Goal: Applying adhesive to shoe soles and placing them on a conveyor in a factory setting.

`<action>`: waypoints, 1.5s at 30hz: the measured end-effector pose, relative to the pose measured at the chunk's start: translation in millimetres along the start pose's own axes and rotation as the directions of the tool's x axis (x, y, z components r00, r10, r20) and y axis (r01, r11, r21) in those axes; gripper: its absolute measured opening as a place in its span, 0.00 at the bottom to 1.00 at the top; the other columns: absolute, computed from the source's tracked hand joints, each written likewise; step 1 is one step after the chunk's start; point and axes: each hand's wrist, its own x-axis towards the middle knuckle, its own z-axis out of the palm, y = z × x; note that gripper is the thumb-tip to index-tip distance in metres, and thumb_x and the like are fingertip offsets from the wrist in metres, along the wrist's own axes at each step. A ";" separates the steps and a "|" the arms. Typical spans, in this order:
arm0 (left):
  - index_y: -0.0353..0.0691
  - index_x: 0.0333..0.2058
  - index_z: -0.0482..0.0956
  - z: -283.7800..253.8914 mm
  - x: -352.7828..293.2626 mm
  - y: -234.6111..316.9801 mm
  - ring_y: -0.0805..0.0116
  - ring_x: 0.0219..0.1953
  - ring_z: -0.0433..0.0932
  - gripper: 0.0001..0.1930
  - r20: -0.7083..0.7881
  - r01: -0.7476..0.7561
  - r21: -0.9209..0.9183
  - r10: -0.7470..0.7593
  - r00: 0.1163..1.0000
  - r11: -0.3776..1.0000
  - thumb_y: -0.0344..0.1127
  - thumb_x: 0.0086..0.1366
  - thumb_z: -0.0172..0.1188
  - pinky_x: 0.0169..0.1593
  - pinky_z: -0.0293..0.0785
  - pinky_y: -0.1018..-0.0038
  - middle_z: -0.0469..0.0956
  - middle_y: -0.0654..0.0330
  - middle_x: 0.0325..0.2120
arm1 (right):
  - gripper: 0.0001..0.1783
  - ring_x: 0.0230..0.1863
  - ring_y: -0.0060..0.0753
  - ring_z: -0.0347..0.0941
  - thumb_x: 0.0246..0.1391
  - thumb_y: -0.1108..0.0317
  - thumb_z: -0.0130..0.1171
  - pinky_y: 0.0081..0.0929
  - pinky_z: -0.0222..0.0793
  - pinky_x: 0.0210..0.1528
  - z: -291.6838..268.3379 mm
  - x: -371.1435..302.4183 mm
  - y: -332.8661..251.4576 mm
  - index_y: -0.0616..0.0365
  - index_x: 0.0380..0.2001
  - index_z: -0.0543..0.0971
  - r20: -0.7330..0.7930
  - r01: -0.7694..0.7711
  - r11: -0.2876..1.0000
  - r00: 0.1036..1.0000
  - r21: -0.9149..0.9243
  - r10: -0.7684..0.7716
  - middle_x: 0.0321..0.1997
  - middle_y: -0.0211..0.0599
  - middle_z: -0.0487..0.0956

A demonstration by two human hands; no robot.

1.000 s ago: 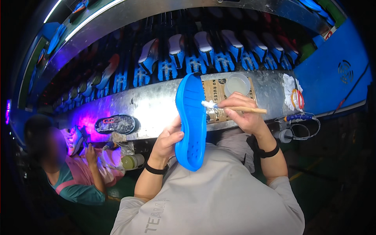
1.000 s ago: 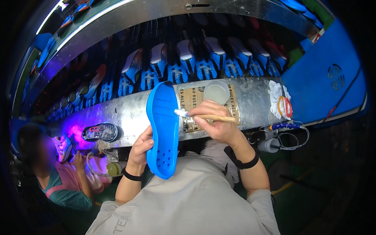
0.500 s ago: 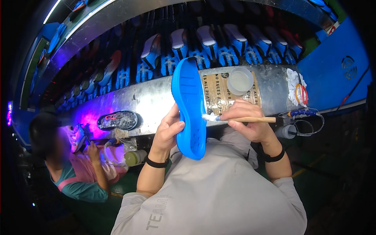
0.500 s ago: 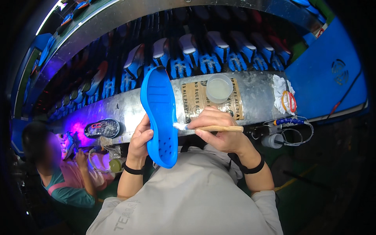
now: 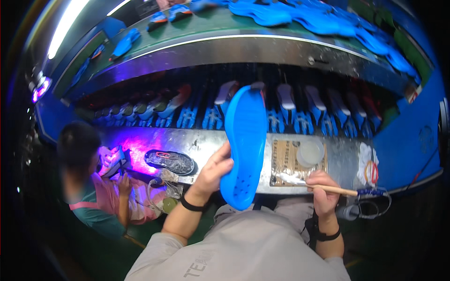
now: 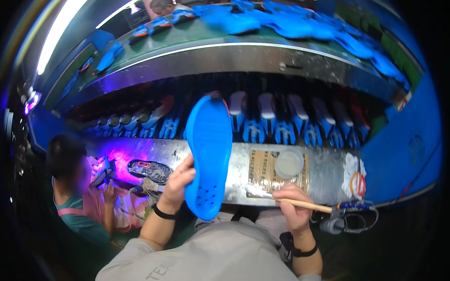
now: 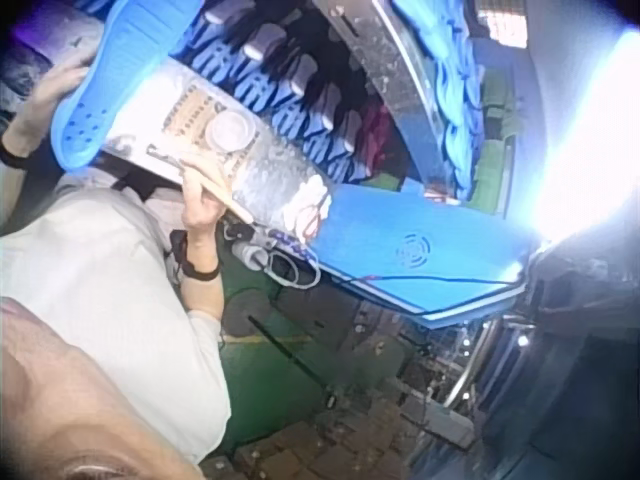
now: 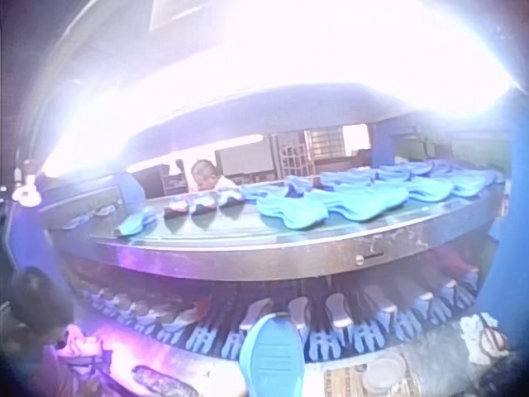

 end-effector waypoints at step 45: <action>0.30 0.38 0.80 -196.0 55.6 213.5 0.59 0.39 0.81 0.08 -0.104 -0.085 0.992 0.982 -0.158 0.091 0.23 0.61 0.56 0.46 0.76 0.65 0.82 0.50 0.34 | 0.10 0.40 0.24 0.70 0.61 0.74 0.52 0.23 0.66 0.46 -22.7 -9.9 34.2 0.68 0.41 0.78 -0.064 -0.126 0.944 0.992 -0.304 0.112 0.44 0.36 0.76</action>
